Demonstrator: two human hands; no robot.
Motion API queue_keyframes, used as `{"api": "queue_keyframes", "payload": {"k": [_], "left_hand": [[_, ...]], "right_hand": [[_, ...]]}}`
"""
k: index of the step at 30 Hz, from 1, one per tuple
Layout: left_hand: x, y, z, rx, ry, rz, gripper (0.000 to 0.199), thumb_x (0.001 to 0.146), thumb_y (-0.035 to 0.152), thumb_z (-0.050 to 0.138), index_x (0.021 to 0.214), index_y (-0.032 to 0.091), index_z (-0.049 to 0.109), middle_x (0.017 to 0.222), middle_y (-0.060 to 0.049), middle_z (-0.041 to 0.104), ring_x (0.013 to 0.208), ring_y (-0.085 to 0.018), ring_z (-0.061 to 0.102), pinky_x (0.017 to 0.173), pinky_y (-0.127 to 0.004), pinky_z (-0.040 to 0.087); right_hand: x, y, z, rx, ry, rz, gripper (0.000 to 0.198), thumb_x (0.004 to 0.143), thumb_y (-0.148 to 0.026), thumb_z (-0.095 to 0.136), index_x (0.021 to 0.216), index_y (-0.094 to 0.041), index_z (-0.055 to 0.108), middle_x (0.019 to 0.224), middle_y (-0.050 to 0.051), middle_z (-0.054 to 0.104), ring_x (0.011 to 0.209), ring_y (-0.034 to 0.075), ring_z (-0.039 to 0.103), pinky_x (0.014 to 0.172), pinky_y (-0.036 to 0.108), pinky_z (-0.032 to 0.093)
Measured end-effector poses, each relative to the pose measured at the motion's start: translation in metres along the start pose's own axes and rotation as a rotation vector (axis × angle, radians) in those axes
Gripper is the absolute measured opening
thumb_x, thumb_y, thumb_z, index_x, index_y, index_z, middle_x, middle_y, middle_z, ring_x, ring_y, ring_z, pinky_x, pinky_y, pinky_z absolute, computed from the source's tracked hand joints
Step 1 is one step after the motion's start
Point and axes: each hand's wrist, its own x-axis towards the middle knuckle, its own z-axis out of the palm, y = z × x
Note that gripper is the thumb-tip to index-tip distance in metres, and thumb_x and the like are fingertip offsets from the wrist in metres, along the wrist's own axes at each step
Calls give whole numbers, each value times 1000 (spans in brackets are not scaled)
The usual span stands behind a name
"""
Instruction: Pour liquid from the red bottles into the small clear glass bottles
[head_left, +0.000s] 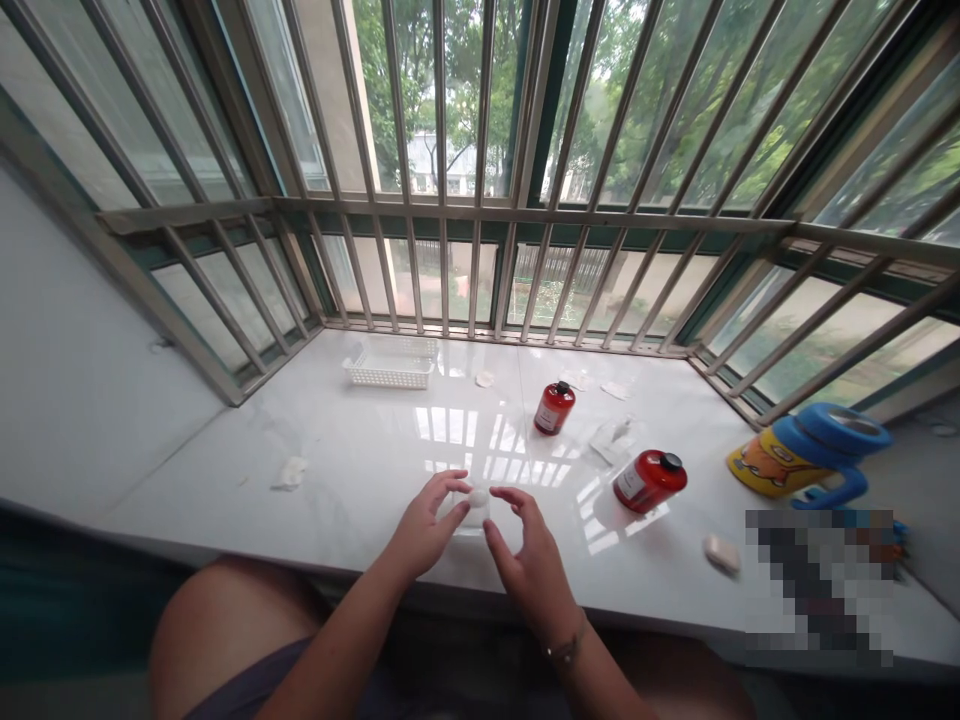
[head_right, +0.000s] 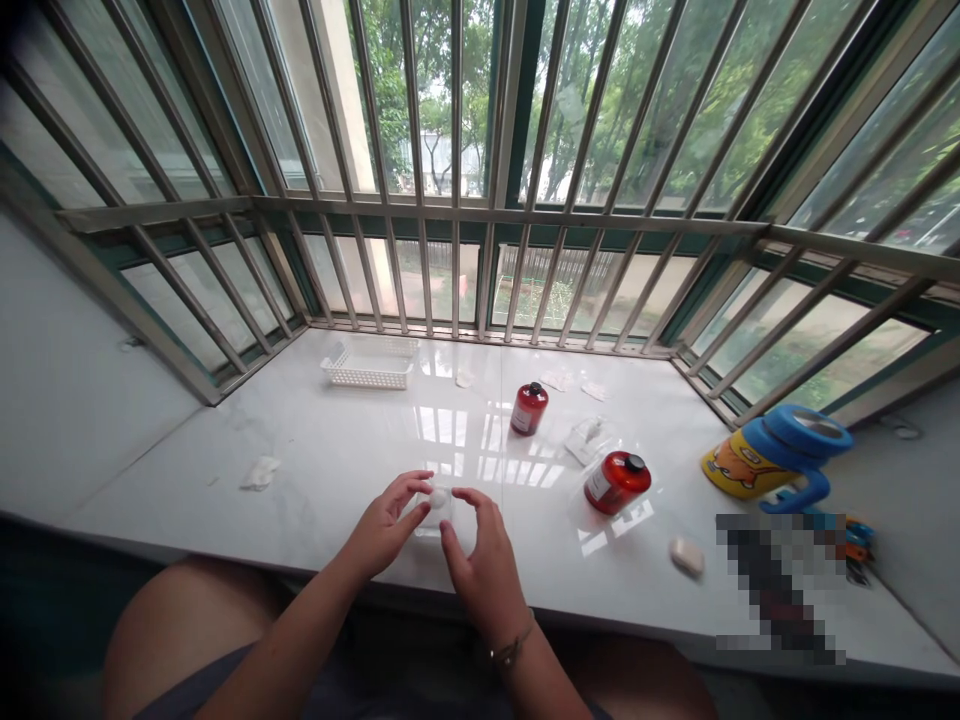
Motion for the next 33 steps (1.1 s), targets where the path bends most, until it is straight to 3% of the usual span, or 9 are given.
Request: {"api": "queue_keyframes", "payload": {"k": [3, 7, 11, 15, 19, 24, 29, 33], "left_hand": [[-2, -7, 2, -27, 12, -8, 27, 100, 39, 67, 124, 27, 69, 152, -10, 63, 147, -29, 58, 130, -50, 39], [-5, -10, 3, -58, -34, -56, 52, 95, 40, 74, 142, 27, 57, 157, -12, 59, 149, -29, 56, 132, -51, 35], [-3, -5, 5, 0, -58, -85, 73, 86, 38, 84, 150, 26, 52, 162, -14, 54, 149, -33, 56, 128, -50, 41], [3, 3, 10, 89, -27, -66, 60, 82, 27, 82, 139, 25, 63, 149, -12, 65, 140, -33, 62, 122, -48, 47], [5, 6, 14, 108, -3, -27, 46, 84, 29, 79, 129, 26, 68, 139, -9, 70, 132, -31, 66, 116, -46, 51], [4, 3, 13, 106, 8, -46, 51, 79, 28, 83, 128, 28, 70, 139, -8, 70, 131, -31, 66, 116, -45, 52], [3, 1, 13, 105, 7, -91, 60, 75, 25, 86, 133, 27, 69, 143, -9, 68, 135, -33, 64, 119, -49, 49], [4, -1, 13, 97, 5, -92, 63, 74, 28, 90, 133, 27, 68, 145, -9, 66, 136, -33, 63, 120, -49, 48]], "right_hand": [[7, -3, 13, 49, -12, 10, 42, 102, -40, 66, 141, -28, 54, 138, 11, 68, 130, 30, 66, 112, 51, 57], [13, -4, 21, 68, -2, 23, 45, 103, -38, 64, 145, -27, 50, 143, 11, 66, 135, 29, 64, 116, 53, 53], [17, -3, 24, 63, 1, 33, 49, 102, -38, 65, 146, -26, 48, 144, 13, 66, 136, 29, 64, 115, 53, 54], [22, -4, 26, 77, 7, 56, 46, 102, -38, 66, 144, -27, 49, 138, 11, 71, 132, 29, 67, 115, 53, 54], [25, -5, 28, 57, 12, 48, 38, 103, -37, 62, 139, -28, 54, 129, 8, 75, 126, 28, 70, 113, 53, 56], [18, 0, 26, 37, 26, 59, 44, 100, -40, 67, 140, -27, 53, 127, 10, 73, 121, 30, 72, 108, 52, 58], [7, 5, 21, 8, 121, 102, 52, 95, -45, 73, 137, -25, 48, 112, 8, 69, 106, 28, 72, 99, 50, 61], [4, 5, 22, 57, 76, 91, 74, 91, -39, 77, 151, -27, 35, 138, 14, 65, 132, 32, 65, 113, 56, 53]]}}
